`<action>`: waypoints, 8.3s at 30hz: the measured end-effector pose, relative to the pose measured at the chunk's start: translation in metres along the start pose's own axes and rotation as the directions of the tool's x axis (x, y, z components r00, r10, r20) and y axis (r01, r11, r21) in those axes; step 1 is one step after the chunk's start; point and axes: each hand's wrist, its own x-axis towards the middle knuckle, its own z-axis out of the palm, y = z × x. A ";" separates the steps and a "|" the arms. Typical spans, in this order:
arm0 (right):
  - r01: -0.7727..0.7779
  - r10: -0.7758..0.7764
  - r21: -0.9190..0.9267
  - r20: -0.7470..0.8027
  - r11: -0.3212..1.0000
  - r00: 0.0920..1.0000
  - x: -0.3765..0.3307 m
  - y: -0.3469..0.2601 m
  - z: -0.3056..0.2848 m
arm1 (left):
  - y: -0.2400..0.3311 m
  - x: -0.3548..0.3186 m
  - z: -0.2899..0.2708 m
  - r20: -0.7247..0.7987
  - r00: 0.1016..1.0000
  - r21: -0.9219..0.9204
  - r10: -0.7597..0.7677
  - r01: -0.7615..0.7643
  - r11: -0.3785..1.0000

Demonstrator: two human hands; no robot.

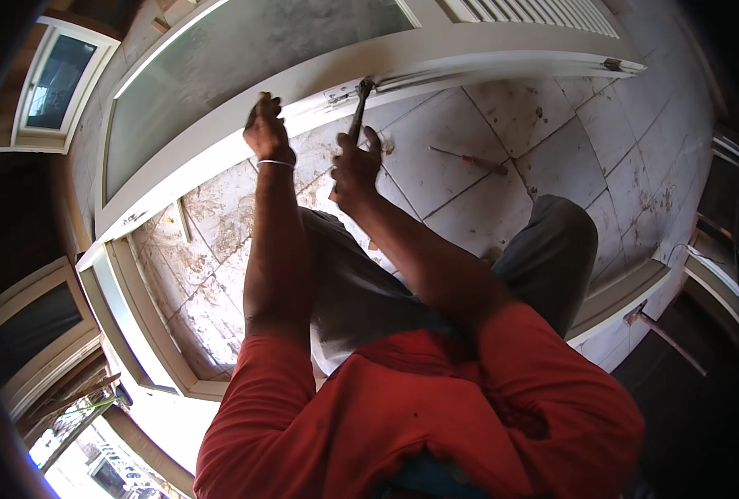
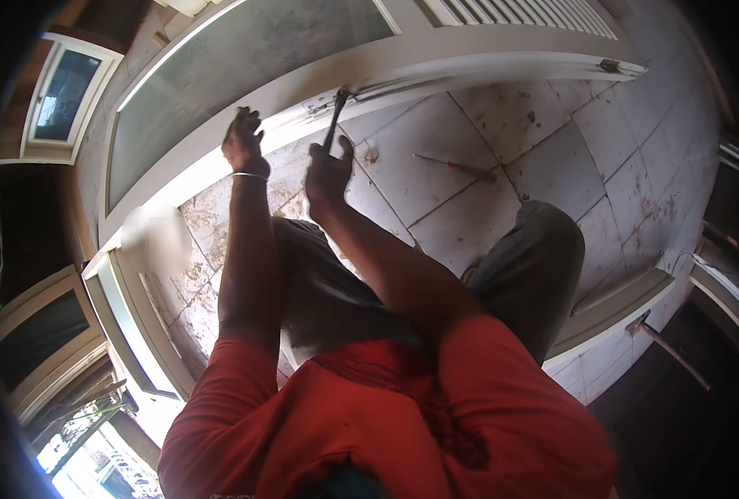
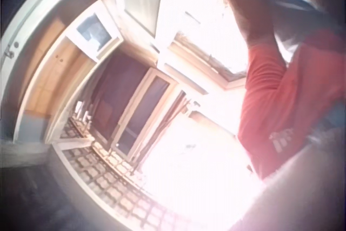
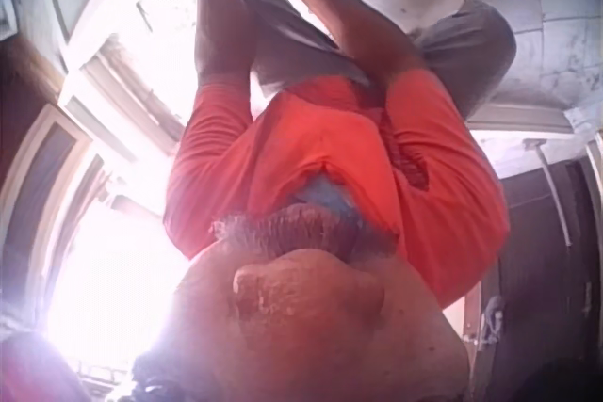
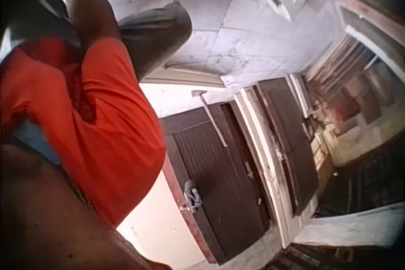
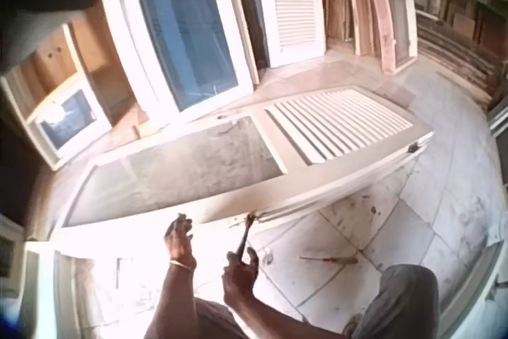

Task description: The person uses pliers and a screwdriver to remove hardware from a door frame on the floor, then carries the frame across the room.

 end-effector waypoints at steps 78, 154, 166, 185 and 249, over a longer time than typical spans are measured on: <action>0.388 0.157 -0.921 0.381 -0.016 0.911 0.029 -0.101 -0.154 | -0.033 0.001 -0.002 0.109 0.992 0.162 -0.058 0.040 0.986; 0.792 0.003 -0.610 0.792 -0.025 0.610 0.072 -0.056 -0.082 | -0.066 0.024 0.010 -0.103 0.978 0.243 -0.181 0.201 0.949; 0.462 0.348 -0.836 0.545 0.294 0.763 0.035 -0.104 -0.046 | -0.045 0.009 0.000 -0.120 0.960 0.247 -0.253 0.276 0.929; 0.820 -0.196 -0.390 0.921 -0.419 0.338 0.120 -0.079 -0.109 | -0.063 0.026 0.030 -0.025 0.972 0.128 -0.234 0.235 0.964; -0.277 -0.195 -0.878 -0.215 -0.391 0.957 0.110 -0.070 -0.256 | -0.141 -0.014 0.044 0.012 0.944 0.419 -0.329 0.295 0.859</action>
